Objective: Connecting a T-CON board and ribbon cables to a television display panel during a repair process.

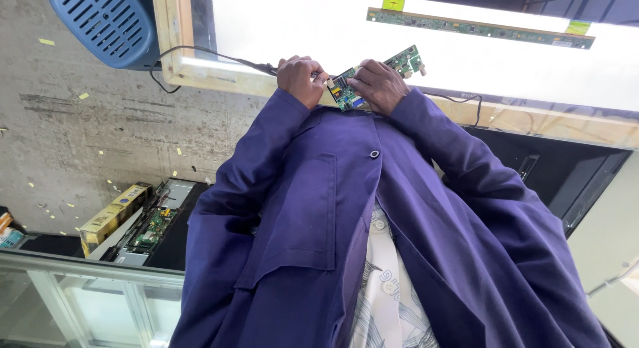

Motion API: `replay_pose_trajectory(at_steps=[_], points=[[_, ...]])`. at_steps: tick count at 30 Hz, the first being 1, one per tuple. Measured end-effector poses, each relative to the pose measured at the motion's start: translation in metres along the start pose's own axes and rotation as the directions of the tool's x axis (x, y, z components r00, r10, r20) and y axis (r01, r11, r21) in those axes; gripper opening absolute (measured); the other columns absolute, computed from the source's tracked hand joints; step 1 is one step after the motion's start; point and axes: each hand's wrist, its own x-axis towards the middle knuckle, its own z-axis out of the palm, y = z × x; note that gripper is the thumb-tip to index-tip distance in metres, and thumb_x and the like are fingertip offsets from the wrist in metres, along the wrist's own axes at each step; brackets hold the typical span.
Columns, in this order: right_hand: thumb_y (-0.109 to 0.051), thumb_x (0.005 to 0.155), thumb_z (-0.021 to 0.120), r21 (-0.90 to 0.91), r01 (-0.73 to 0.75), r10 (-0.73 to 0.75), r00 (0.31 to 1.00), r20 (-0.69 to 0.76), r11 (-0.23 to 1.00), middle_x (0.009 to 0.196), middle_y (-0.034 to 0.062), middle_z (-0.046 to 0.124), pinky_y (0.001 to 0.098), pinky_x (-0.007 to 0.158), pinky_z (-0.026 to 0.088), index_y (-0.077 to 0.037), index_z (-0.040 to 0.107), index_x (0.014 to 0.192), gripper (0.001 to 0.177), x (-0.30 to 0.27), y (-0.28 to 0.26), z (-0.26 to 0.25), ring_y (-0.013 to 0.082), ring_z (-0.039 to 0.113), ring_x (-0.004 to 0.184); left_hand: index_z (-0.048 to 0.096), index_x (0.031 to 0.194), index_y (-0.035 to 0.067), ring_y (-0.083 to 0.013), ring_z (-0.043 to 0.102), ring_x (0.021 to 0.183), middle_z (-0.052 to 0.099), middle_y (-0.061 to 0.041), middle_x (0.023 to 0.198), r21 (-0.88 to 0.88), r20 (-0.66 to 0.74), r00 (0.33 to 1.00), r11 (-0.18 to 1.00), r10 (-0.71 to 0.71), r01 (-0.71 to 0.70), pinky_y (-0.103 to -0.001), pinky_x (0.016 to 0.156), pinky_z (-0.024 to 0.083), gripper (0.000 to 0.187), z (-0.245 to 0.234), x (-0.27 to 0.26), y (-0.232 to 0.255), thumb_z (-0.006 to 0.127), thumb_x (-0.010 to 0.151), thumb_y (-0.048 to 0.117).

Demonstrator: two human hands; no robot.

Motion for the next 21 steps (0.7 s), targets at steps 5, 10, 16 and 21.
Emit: replay_pose_trajectory(at_steps=[5,10,16,21], points=[[-0.027,0.102,0.052,-0.027,0.005,-0.005,1.000,0.005,1.000,0.091,0.0104,0.060,0.0408,0.081,0.050,-0.002,0.070,0.101,0.030,0.002,-0.002,-0.004,0.0306,0.056,0.101,0.071,0.078,0.025,-0.0230,0.063,0.084,0.064,0.003,0.075,0.004,0.020,1.000,1.000,0.023,-0.023,-0.041,0.085,0.039,0.014,-0.003,0.002,-0.004,0.072,0.082,0.038],[-0.029,0.103,0.049,-0.097,-0.054,0.053,0.998,-0.014,0.994,0.093,0.0082,0.059,0.0400,0.080,0.048,-0.005,0.069,0.102,0.031,0.007,-0.011,-0.017,0.0295,0.055,0.102,0.069,0.082,0.025,-0.0246,0.064,0.083,0.061,0.000,0.073,0.072,-0.027,0.991,0.989,0.133,-0.130,-0.043,0.085,0.043,0.019,-0.006,-0.001,-0.005,0.069,0.084,0.044],[-0.024,0.101,0.052,-0.093,-0.130,0.122,0.988,-0.090,0.987,0.099,0.0088,0.060,0.0402,0.088,0.044,-0.006,0.067,0.103,0.024,0.009,-0.029,-0.028,0.0298,0.053,0.109,0.068,0.088,0.023,-0.0271,0.060,0.079,0.052,-0.001,0.069,0.046,-0.059,0.979,0.981,0.193,-0.190,-0.043,0.081,0.043,0.022,-0.021,-0.009,0.000,0.069,0.087,0.045],[-0.022,0.096,0.057,0.045,-0.212,0.217,0.961,-0.171,0.976,0.113,0.0145,0.061,0.0468,0.099,0.041,-0.003,0.066,0.117,0.029,-0.002,-0.041,-0.041,0.0355,0.051,0.121,0.068,0.089,0.028,-0.0238,0.059,0.076,0.049,0.002,0.065,0.054,-0.064,0.982,0.984,0.176,-0.172,-0.041,0.080,0.045,0.022,-0.013,-0.007,-0.014,0.069,0.086,0.050]])
